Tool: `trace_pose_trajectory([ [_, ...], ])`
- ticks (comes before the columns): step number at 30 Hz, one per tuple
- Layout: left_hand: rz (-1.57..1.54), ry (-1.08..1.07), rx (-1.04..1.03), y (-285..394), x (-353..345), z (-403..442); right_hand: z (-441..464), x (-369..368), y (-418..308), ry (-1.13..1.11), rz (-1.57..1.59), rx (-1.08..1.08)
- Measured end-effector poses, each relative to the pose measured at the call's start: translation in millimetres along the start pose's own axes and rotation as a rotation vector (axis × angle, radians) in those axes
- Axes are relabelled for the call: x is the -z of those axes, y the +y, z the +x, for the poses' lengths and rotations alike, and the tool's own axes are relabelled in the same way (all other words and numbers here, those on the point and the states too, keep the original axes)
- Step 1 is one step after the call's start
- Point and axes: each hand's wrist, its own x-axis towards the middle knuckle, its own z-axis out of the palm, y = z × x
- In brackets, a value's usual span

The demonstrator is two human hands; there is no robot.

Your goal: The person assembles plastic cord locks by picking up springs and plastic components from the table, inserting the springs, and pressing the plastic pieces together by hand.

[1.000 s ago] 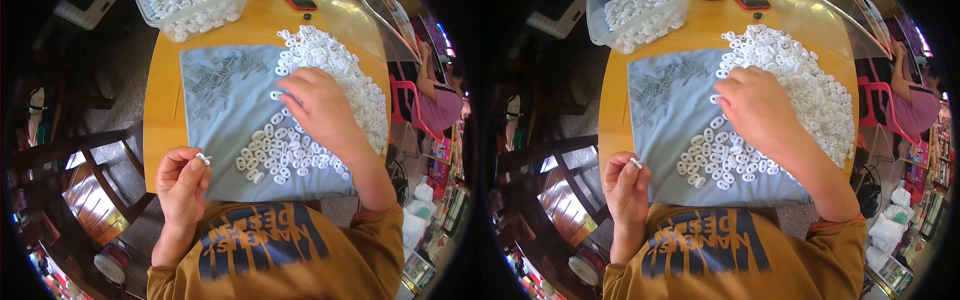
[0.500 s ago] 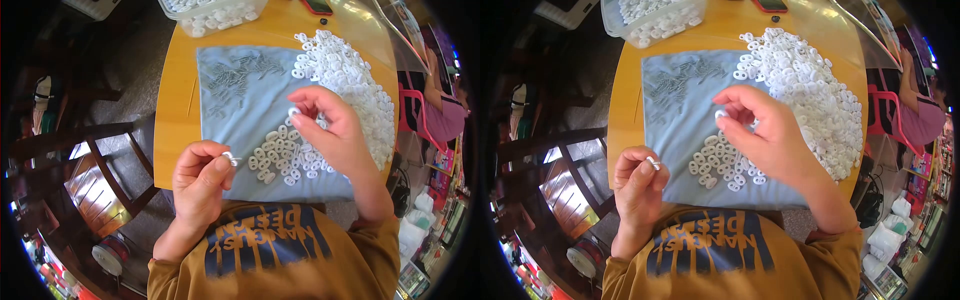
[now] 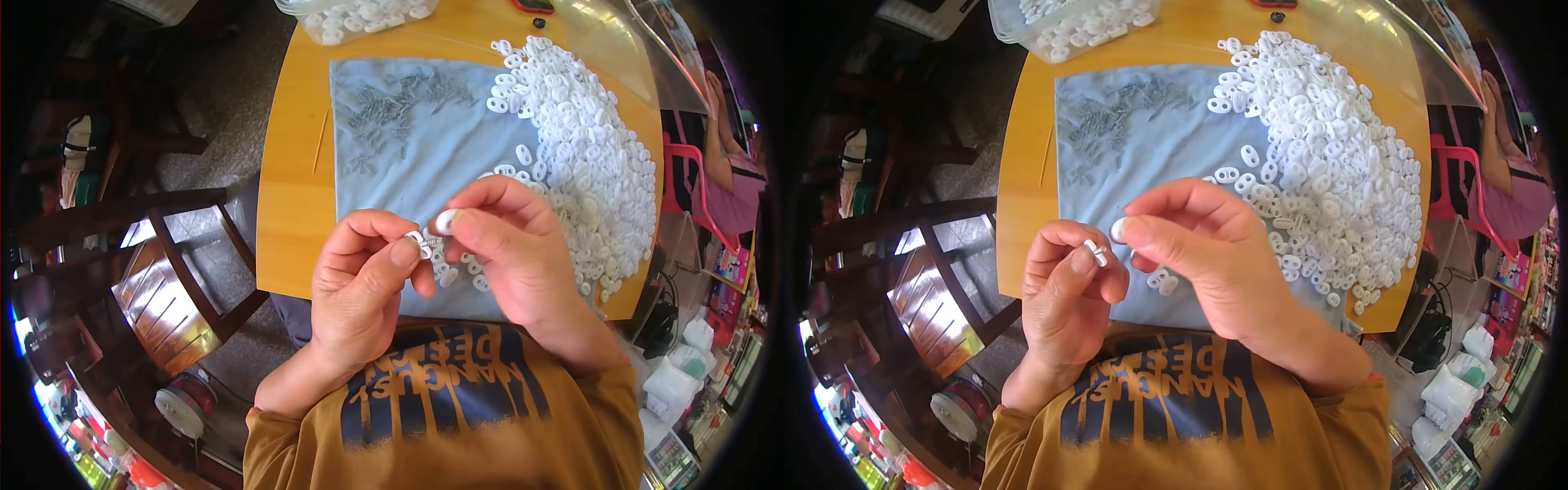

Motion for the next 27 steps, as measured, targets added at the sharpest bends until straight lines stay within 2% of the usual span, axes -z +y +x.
trace_pose_trajectory([
  [3, -0.011, 0.016, -0.029, -2, 0, 0, 0, -9, 11, -0.106, 0.123, 0.035],
  [12, -0.036, 0.067, -0.064, -2, 1, -1, -5, -11, 6, -0.196, 0.028, 0.096],
  [18, 0.036, 0.099, -0.065, 0, 4, -4, -3, -5, 7, -0.164, 0.03, 0.039],
  [24, 0.054, 0.091, -0.089, -1, 5, -3, -5, -9, 11, -0.128, -0.135, 0.222],
  [27, 0.071, 0.109, -0.108, -3, 4, -4, -4, -2, 12, -0.193, -0.451, 0.438],
])
